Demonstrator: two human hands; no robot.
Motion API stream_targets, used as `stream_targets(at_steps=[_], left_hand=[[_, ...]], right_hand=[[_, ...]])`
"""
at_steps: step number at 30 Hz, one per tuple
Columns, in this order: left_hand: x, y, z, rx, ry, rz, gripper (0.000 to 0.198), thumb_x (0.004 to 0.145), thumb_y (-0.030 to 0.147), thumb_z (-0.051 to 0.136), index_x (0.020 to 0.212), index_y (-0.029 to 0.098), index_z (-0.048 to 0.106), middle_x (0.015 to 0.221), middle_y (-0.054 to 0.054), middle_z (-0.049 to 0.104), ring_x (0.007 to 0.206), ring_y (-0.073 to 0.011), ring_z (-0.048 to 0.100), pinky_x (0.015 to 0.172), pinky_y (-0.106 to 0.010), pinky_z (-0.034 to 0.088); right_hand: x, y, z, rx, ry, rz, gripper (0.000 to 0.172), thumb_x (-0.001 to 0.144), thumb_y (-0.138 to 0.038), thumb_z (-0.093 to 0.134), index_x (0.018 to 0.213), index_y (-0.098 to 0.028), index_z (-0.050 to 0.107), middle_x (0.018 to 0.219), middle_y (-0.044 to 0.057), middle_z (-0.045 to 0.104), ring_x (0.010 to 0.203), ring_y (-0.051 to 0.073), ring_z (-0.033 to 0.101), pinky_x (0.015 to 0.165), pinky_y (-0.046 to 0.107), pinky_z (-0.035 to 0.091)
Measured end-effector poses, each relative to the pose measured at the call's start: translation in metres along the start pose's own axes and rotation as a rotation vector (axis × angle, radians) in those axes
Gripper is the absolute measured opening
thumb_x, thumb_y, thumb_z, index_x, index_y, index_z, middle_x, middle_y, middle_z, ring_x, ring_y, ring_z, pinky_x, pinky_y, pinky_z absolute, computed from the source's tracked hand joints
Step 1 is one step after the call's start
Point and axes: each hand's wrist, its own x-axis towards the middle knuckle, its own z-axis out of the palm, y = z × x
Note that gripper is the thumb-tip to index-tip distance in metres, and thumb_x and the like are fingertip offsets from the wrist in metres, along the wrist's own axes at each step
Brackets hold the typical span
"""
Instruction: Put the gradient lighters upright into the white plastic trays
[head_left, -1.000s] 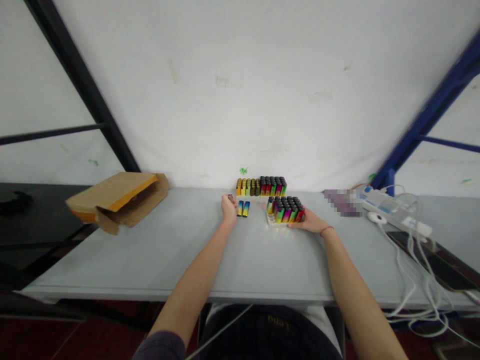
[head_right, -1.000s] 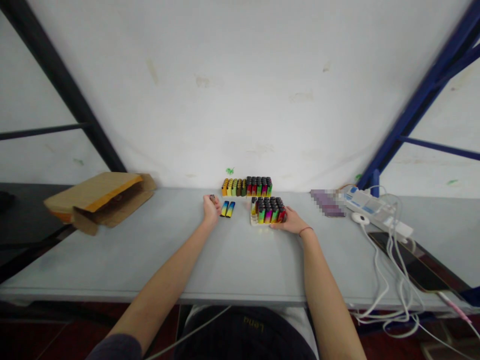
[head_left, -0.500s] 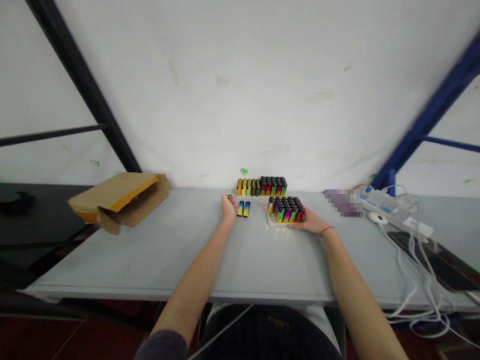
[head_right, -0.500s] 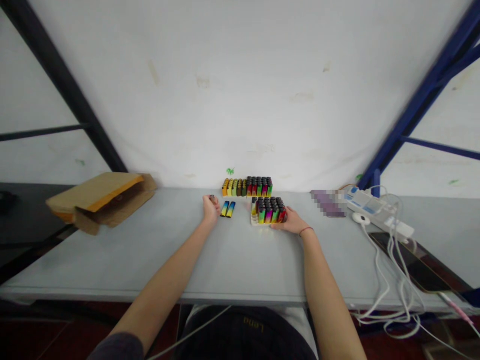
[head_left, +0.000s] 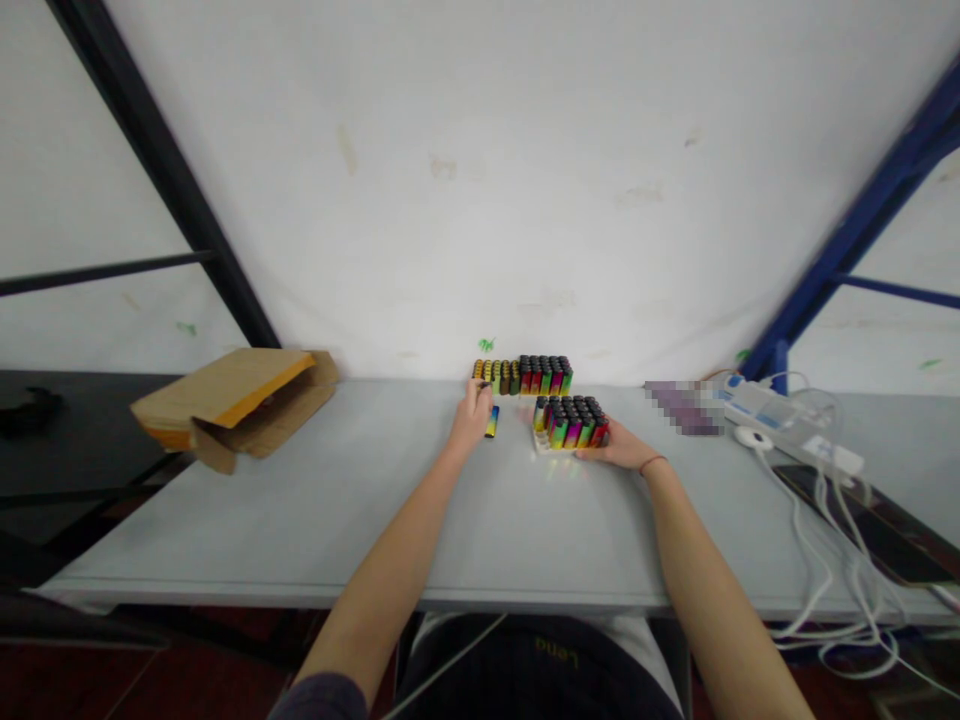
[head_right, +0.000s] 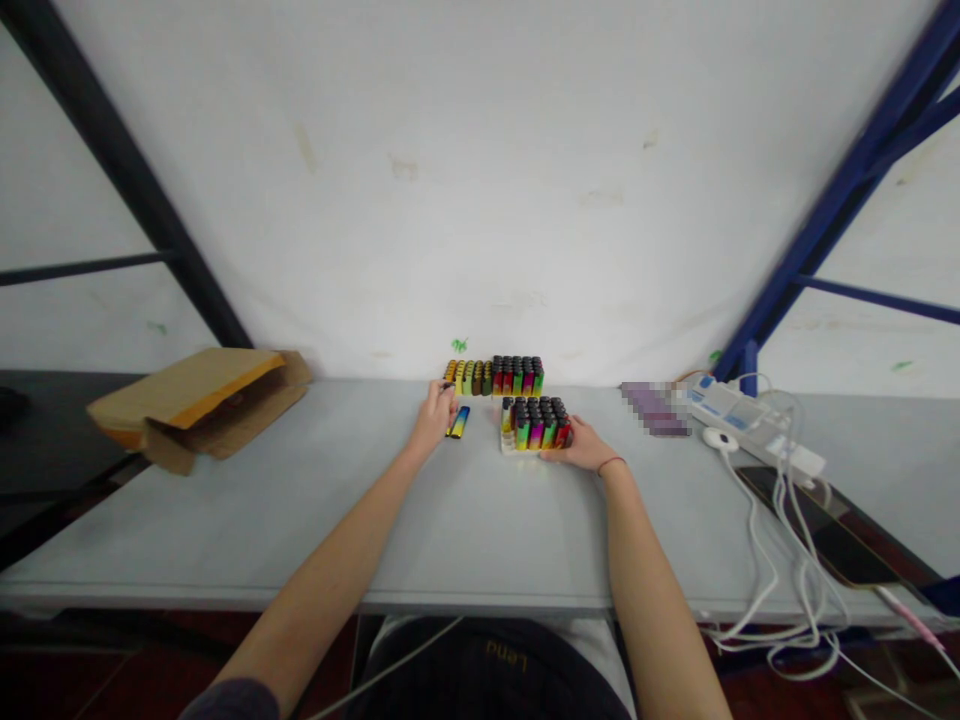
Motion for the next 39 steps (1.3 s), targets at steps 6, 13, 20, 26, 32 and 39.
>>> stream_targets(at_steps=[6,13,20,26,32,39], left_hand=[[-0.017,0.009,0.025,0.216,-0.181,0.530,0.019,0.092,0.032,0.055,0.103,0.019,0.063,0.111,-0.011,0.067,0.107,-0.0217,0.062,0.096,-0.034,0.049],[-0.019,-0.012,0.040,0.209,-0.300,0.519,0.030,0.096,0.041,0.053,0.112,0.018,0.064,0.105,-0.008,0.069,0.092,-0.0186,0.066,0.083,-0.031,0.056],[-0.023,-0.017,0.043,0.345,-0.322,0.578,0.025,0.097,0.033,0.054,0.118,0.021,0.062,0.107,-0.007,0.070,0.094,-0.0194,0.069,0.090,-0.034,0.056],[-0.026,-0.013,0.043,0.500,-0.244,0.626,0.025,0.098,0.026,0.051,0.119,0.021,0.062,0.105,-0.007,0.071,0.099,-0.0207,0.068,0.096,-0.038,0.054],[-0.024,-0.001,0.036,0.639,-0.235,0.724,0.031,0.098,0.023,0.047,0.121,0.019,0.067,0.112,-0.010,0.070,0.108,-0.0232,0.064,0.100,-0.038,0.050],[-0.002,0.000,-0.002,0.860,-0.008,0.247,0.036,0.098,0.024,0.044,0.126,0.016,0.065,0.113,-0.012,0.073,0.105,-0.0241,0.066,0.094,-0.033,0.049]], right_hand=[[0.000,-0.001,0.000,0.000,0.001,-0.011,0.074,0.060,-0.050,0.087,0.124,-0.020,0.065,0.128,0.010,0.068,0.120,0.033,0.062,0.111,0.050,0.047],[0.000,-0.003,-0.001,-0.011,-0.003,-0.019,0.074,0.060,-0.051,0.087,0.124,-0.020,0.065,0.126,0.010,0.069,0.118,0.033,0.062,0.109,0.050,0.047],[0.000,0.000,0.000,0.015,-0.001,-0.032,0.075,0.061,-0.050,0.087,0.125,-0.020,0.064,0.126,0.010,0.069,0.119,0.032,0.062,0.109,0.049,0.048],[0.001,0.002,0.001,0.036,0.010,-0.027,0.078,0.059,-0.051,0.088,0.126,-0.021,0.063,0.125,0.010,0.069,0.118,0.032,0.062,0.110,0.049,0.047],[0.001,0.003,0.001,0.032,0.005,-0.030,0.078,0.059,-0.050,0.088,0.127,-0.021,0.063,0.126,0.009,0.069,0.119,0.033,0.062,0.110,0.049,0.047],[0.002,0.006,0.002,0.013,0.004,-0.023,0.076,0.061,-0.051,0.086,0.126,-0.020,0.063,0.127,0.010,0.069,0.120,0.033,0.062,0.111,0.050,0.047]])
